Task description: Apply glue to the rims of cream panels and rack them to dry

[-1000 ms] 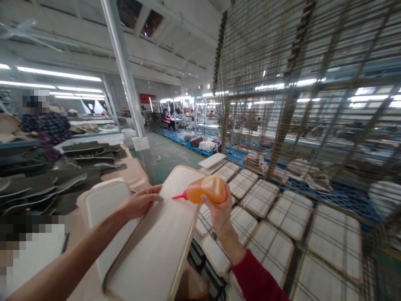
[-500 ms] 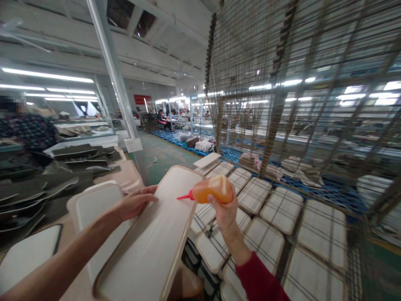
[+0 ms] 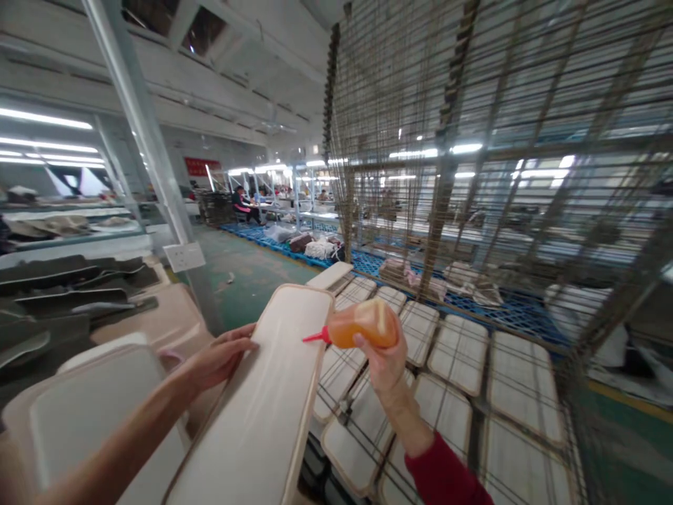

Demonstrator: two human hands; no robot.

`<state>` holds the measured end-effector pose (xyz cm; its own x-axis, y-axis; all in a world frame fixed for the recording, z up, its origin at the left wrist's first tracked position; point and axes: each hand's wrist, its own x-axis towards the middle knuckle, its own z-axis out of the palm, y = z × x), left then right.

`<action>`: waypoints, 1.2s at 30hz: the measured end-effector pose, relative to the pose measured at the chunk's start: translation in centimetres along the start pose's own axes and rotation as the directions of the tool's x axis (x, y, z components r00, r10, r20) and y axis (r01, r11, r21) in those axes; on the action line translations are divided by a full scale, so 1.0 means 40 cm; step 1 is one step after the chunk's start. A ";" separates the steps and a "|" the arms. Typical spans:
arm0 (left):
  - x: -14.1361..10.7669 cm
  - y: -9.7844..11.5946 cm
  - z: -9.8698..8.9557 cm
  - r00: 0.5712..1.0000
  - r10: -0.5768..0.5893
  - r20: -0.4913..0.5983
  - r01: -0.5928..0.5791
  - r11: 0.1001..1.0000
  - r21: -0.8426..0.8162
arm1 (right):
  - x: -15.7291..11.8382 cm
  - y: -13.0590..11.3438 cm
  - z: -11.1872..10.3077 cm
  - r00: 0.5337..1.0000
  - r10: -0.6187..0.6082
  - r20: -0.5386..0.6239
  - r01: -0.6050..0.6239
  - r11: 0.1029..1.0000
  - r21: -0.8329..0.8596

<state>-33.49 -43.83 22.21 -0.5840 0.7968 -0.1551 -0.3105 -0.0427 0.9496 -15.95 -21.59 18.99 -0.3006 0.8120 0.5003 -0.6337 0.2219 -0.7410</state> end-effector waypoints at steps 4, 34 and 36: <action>0.074 -0.005 -0.053 1.000 -0.010 -0.028 0.009 1.000 -0.024 | -0.092 0.058 -0.030 0.978 0.122 0.166 -0.113 0.992 -0.064; 0.337 -0.140 -0.191 0.997 -0.072 -0.008 0.072 0.997 0.020 | -0.066 0.143 0.108 0.972 0.236 -0.004 -0.236 0.972 0.009; 0.354 -0.182 -0.181 0.994 -0.103 -0.021 0.104 0.990 0.097 | -0.027 0.103 0.080 0.974 0.165 -0.156 -0.158 0.986 0.055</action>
<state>-44.91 -36.59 11.13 -0.5643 0.7844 -0.2575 -0.2957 0.0991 0.9501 -20.50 -23.27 16.84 -0.2858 0.9117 0.2953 -0.6163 0.0611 -0.7852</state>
